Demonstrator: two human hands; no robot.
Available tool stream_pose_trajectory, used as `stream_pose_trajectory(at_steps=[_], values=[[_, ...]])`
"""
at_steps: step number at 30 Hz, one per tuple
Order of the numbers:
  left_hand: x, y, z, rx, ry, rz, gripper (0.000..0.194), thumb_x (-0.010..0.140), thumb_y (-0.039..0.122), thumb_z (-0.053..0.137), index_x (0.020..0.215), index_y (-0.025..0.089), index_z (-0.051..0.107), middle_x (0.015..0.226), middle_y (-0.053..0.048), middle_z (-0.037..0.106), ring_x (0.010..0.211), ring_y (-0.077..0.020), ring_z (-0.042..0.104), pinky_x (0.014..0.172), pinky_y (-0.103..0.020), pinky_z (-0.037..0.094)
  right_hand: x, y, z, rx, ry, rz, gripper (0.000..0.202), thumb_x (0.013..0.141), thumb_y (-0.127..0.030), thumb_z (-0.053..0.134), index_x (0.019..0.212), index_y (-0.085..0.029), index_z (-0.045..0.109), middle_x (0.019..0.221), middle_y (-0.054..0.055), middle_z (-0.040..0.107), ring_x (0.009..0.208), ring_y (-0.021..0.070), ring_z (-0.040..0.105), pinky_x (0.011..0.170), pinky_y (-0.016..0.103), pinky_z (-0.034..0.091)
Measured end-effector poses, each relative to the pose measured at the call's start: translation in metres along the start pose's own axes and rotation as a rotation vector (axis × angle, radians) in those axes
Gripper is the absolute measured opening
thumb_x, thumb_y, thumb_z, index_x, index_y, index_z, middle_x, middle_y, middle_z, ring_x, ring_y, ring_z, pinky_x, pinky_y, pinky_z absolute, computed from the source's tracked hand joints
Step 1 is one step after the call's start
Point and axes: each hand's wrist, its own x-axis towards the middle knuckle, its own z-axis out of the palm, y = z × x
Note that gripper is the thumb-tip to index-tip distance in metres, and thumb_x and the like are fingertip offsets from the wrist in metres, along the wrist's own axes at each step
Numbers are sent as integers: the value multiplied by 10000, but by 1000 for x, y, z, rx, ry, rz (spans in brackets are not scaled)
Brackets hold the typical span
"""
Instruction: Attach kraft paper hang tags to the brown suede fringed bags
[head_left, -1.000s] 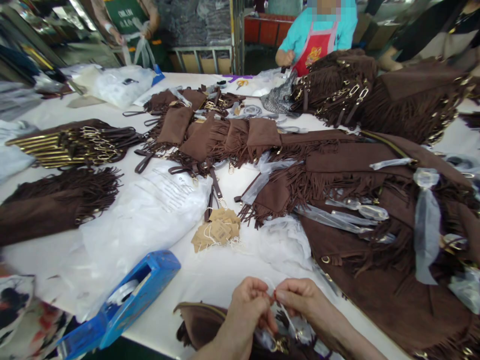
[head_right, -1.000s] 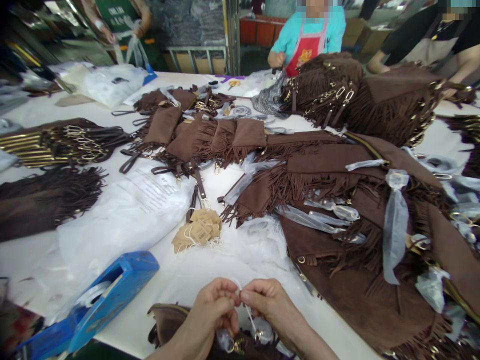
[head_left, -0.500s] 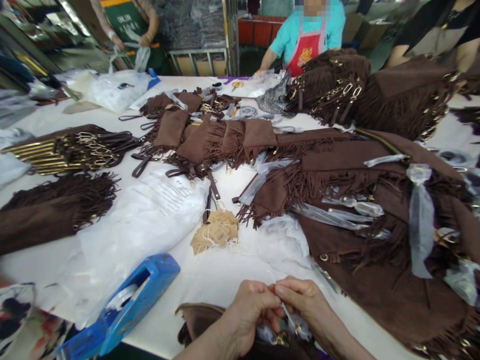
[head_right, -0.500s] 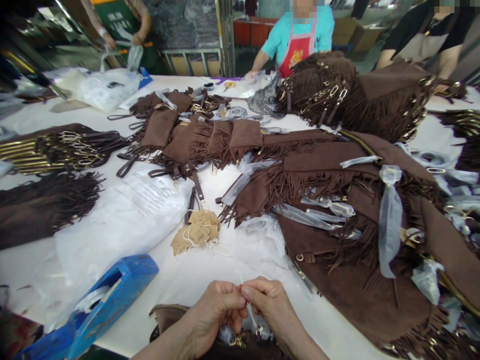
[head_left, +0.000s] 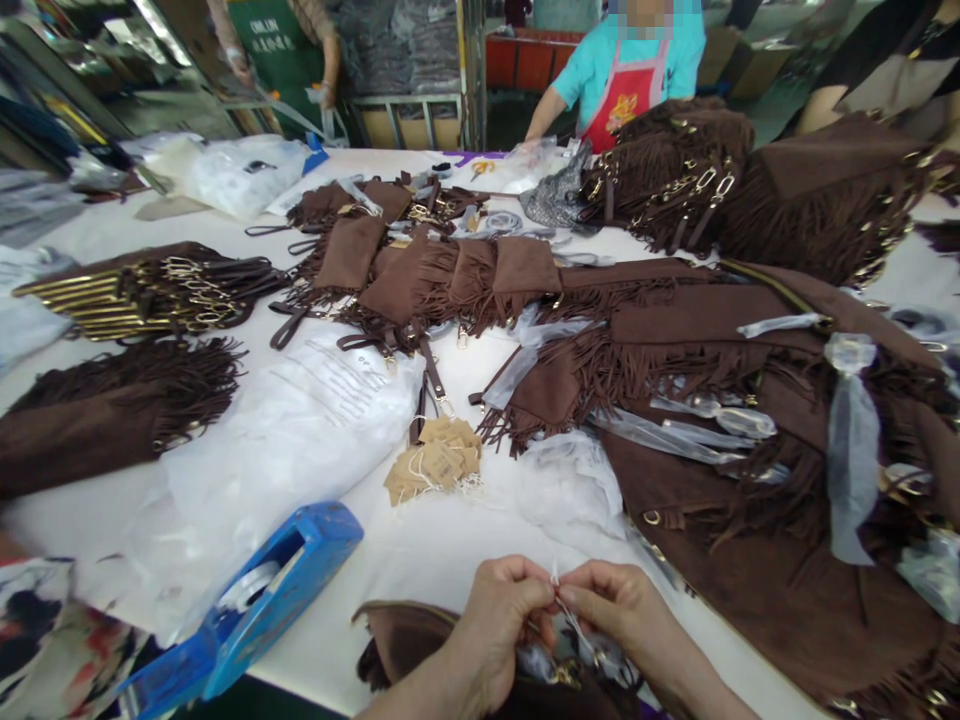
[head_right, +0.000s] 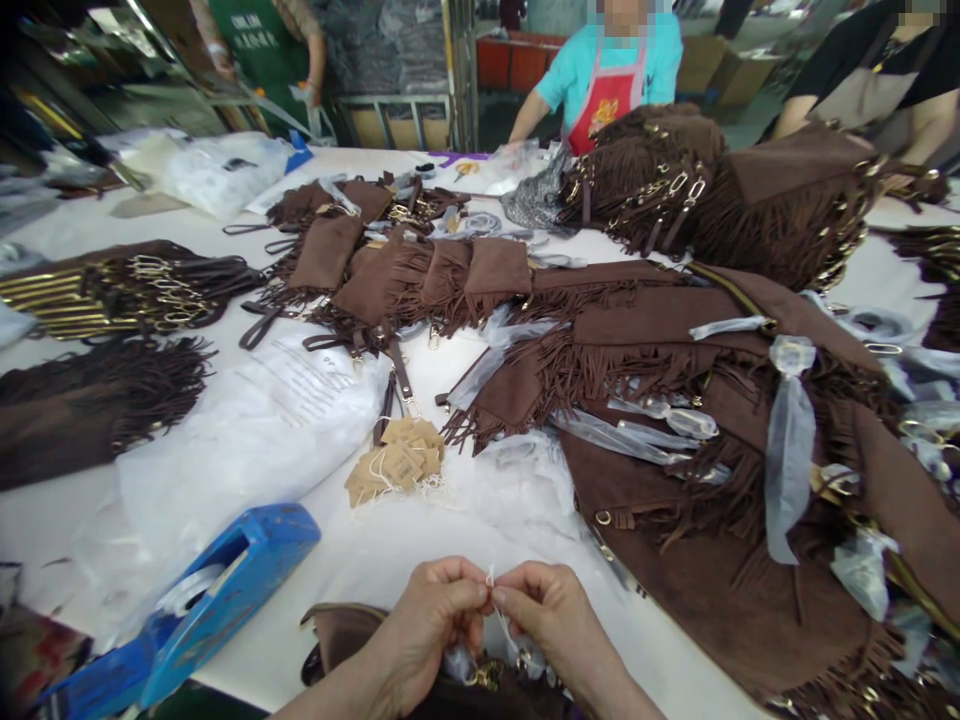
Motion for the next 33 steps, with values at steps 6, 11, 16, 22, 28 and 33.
stream_pose_trajectory(at_steps=[6,11,16,22,28,33], values=[[0,-6,-2,47,37,53,128,473,260,540,543,153,536,343,39,456,327,-77,381,408,-213,259,1,1,5,-92,-3,-10,354,631,-527,545,565,-186,473,465,-71,365,455,69,285,461,225,219],[3,-2,-7,-77,-126,-26,122,428,198,506,528,135,538,482,-11,572,398,-80,448,452,-211,308,1,1,0,-72,3,-95,389,695,-567,524,641,-182,502,504,-59,403,485,87,345,482,226,282],[8,2,-11,-169,-362,-169,150,468,254,515,580,156,535,508,-35,621,384,-100,467,450,-222,314,-16,7,-27,-93,-50,-136,416,796,-538,477,993,-201,620,955,60,646,919,215,571,808,321,426],[6,2,-11,-129,-342,-118,140,410,140,600,515,144,508,452,32,528,369,-47,370,431,-202,210,-36,17,-56,-289,-291,-178,572,639,-508,669,1135,-232,598,1110,70,604,1054,278,523,926,384,366],[14,-2,-11,-136,-303,-139,210,432,234,683,539,132,536,397,41,465,377,-56,360,450,-216,235,-25,18,-61,-506,-281,-150,373,623,-342,683,983,-243,682,882,43,628,876,236,568,809,363,415],[27,-10,-16,-179,-275,-98,272,482,281,757,593,143,551,452,27,485,439,-85,428,454,-214,287,-21,38,-60,-654,-91,-320,155,673,-412,678,784,-308,702,787,19,657,806,221,615,737,354,492]])
